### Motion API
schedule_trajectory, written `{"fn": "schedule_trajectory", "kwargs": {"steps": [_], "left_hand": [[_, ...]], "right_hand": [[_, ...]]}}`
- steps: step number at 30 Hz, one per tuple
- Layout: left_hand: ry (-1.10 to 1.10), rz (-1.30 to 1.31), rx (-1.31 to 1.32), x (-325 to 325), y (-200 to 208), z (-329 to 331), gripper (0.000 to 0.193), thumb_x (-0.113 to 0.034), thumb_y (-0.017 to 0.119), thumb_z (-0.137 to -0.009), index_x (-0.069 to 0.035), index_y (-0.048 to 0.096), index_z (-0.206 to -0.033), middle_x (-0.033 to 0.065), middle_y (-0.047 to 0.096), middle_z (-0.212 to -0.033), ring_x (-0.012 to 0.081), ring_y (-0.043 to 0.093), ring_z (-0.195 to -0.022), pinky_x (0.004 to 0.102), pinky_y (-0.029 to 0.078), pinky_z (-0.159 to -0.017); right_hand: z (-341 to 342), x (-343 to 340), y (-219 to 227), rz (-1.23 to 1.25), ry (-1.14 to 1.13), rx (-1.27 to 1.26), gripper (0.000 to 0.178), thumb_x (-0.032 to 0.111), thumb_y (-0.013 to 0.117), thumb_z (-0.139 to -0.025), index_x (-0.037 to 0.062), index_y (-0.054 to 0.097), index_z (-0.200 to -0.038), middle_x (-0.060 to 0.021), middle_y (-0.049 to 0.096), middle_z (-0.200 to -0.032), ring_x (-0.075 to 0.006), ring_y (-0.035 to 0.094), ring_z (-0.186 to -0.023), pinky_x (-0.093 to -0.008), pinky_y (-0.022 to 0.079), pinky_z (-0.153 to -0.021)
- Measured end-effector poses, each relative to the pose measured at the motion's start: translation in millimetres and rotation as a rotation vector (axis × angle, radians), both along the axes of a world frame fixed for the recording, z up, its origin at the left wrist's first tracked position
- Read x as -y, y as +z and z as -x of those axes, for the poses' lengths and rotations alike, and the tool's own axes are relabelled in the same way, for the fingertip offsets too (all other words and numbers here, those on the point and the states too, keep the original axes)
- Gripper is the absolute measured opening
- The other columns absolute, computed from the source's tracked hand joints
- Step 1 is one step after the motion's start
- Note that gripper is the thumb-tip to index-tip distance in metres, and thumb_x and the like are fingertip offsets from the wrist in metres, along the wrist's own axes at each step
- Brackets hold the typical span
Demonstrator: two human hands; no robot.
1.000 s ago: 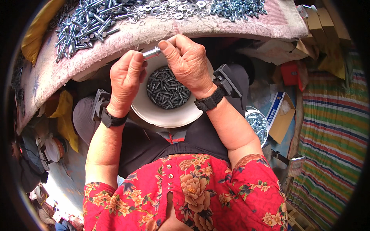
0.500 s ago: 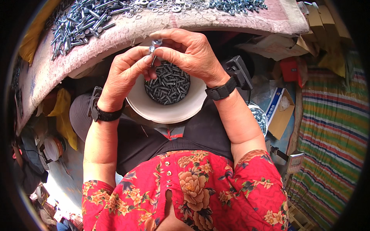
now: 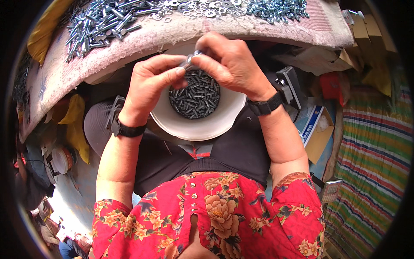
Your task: Assembling washers and nuts onto metal bolts from a large pile.
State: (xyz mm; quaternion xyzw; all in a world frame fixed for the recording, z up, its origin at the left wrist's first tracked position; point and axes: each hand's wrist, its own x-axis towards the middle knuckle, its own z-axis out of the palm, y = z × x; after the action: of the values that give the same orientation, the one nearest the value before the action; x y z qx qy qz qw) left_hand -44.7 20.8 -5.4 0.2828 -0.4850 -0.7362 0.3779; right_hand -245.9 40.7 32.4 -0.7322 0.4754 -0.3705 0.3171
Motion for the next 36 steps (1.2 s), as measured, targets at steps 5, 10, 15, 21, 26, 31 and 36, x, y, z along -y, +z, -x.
{"fn": "schedule_trajectory", "kwargs": {"steps": [5,10,15,21,26,31,36], "left_hand": [[0.047,-0.216,-0.094,4,1,-7,0.023,-0.011,0.066,-0.082,0.003,0.062,-0.099,0.0108,0.065,-0.078,0.0149,0.064,-0.062,0.0212,0.052,-0.056],[-0.083,-0.296,-0.030,4,0,-6,0.025,-0.026,0.058,-0.089,-0.001,0.061,-0.086,0.0066,0.061,-0.067,0.0096,0.056,-0.048,0.0171,0.041,-0.039],[-0.112,-0.252,0.115,-3,6,-2,0.043,-0.040,0.050,-0.092,-0.002,0.059,-0.074,0.0018,0.052,-0.055,0.0074,0.044,-0.041,0.0181,0.031,-0.038],[0.006,-0.247,0.135,-4,0,9,0.050,-0.047,0.048,-0.091,-0.003,0.058,-0.068,-0.0003,0.048,-0.052,0.0062,0.041,-0.043,0.0192,0.028,-0.040],[-0.055,-0.284,0.061,-4,-1,8,0.044,-0.041,0.048,-0.092,-0.006,0.054,-0.066,-0.0003,0.046,-0.054,0.0065,0.038,-0.044,0.0204,0.026,-0.040],[0.003,-0.513,-0.129,-1,-5,9,0.039,-0.032,0.050,-0.092,-0.009,0.046,-0.061,-0.0030,0.038,-0.052,0.0066,0.032,-0.045,0.0211,0.024,-0.041],[0.165,-0.299,-0.041,-3,-4,15,0.037,-0.030,0.054,-0.090,-0.008,0.048,-0.061,-0.0026,0.039,-0.053,0.0072,0.034,-0.046,0.0236,0.026,-0.042]], "right_hand": [[-9,-8,-15,-0.062,-0.118,0.377,0.019,0.018,0.064,-0.086,0.0023,0.054,-0.088,0.0036,0.050,-0.061,-0.0016,0.042,-0.053,-0.0181,0.034,-0.047],[-12,-13,-26,0.177,-0.159,0.146,0.022,0.021,0.064,-0.086,0.0020,0.052,-0.091,-0.0020,0.052,-0.061,-0.0074,0.048,-0.050,-0.0211,0.040,-0.048],[-10,-13,-35,0.362,-0.157,0.086,0.026,0.022,0.064,-0.085,0.0012,0.050,-0.091,-0.0054,0.056,-0.065,-0.0124,0.054,-0.053,-0.0228,0.043,-0.050],[-15,-17,-53,0.404,-0.116,0.253,0.030,0.023,0.061,-0.087,0.0001,0.044,-0.096,-0.0116,0.058,-0.080,-0.0137,0.055,-0.060,-0.0244,0.047,-0.056],[-22,-21,-52,0.390,-0.026,0.265,0.029,0.023,0.059,-0.088,0.0005,0.043,-0.096,-0.0126,0.058,-0.081,-0.0150,0.055,-0.059,-0.0265,0.046,-0.056],[-16,-15,-53,0.408,-0.075,0.048,0.028,0.028,0.058,-0.089,0.0022,0.047,-0.092,-0.0091,0.056,-0.073,-0.0183,0.052,-0.053,-0.0287,0.042,-0.049],[-21,-16,-58,0.398,-0.173,-0.009,0.029,0.030,0.051,-0.092,0.0019,0.048,-0.088,-0.0068,0.053,-0.068,-0.0162,0.050,-0.053,-0.0268,0.041,-0.049]]}}
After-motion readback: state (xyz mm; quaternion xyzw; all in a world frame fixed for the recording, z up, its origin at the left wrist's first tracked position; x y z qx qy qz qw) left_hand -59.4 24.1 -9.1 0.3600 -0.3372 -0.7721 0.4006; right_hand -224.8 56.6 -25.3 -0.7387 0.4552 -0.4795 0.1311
